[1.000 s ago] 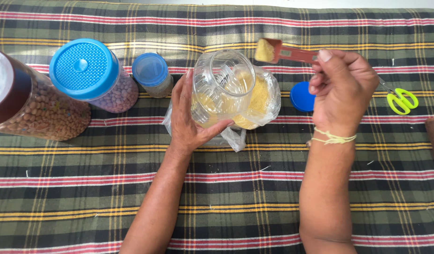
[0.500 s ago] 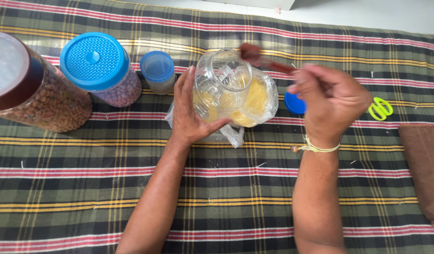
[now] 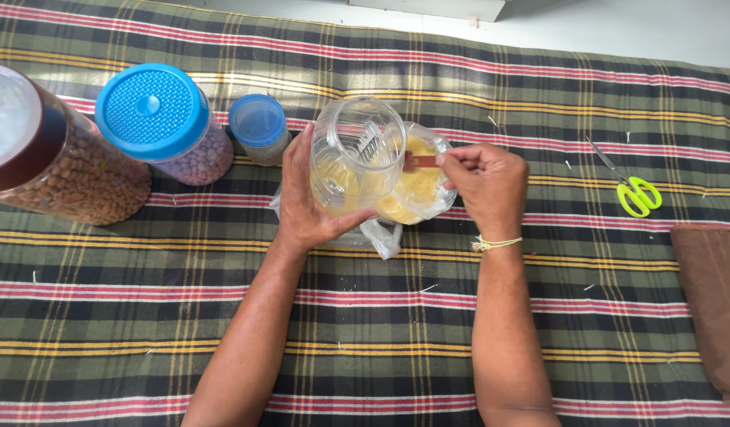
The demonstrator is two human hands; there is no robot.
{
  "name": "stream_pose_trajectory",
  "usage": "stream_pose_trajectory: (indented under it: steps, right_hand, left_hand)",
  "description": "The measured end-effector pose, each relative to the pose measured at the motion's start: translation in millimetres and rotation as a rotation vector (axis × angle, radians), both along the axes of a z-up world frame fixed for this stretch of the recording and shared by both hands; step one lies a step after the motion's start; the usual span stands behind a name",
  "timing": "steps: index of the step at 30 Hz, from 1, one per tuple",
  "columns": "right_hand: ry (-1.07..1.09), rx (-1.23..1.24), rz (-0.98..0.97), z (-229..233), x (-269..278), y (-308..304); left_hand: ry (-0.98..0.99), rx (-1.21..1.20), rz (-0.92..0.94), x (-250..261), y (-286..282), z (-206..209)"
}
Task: The person scoops yellow grains from a plastic bag using a small wooden spoon and transfers them into a clear plastic jar. The person holds the jar steady with one hand while repeatedly scooping and pouring the grains with the other hand.
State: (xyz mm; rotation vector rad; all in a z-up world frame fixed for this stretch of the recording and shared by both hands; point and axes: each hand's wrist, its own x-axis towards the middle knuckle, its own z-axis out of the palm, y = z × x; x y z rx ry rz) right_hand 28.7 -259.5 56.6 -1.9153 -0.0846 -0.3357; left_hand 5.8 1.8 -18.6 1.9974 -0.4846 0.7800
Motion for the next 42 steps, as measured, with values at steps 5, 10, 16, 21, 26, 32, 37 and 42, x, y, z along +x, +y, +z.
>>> stream_pose_trajectory:
  steps: [5, 10, 16, 21, 26, 32, 37, 42]
  right_hand:
    - [0.144, 0.124, -0.009, -6, 4, 2]
    - [0.168, 0.347, -0.037, -9, 11, -22]
    - [0.085, 0.599, -0.069, -4, 9, -46]
    - [-0.042, 0.715, -0.099, 19, 1, -45]
    - [-0.249, 0.615, -0.048, 35, -17, -17]
    - [-0.680, -0.318, 0.152, 44, -31, 24]
    - [-0.733, -0.043, 0.133, 32, -25, 15]
    - [-0.494, 0.288, -0.002, 28, -17, -26]
  left_hand:
    - [0.008, 0.039, 0.010, 2, -2, -4]
    - [0.020, 0.027, 0.005, 3, -4, -8]
    - [-0.004, 0.076, 0.021, 1, -4, -7]
    - [-0.007, 0.095, 0.010, 0, -6, 2]
    - [0.001, 0.089, -0.010, -2, -7, 6]
    - [0.015, 0.082, 0.000, -2, -8, 5]
    - [0.058, 0.075, 0.024, -2, -5, 2]
    - [0.066, 0.064, 0.029, -1, -6, 1]
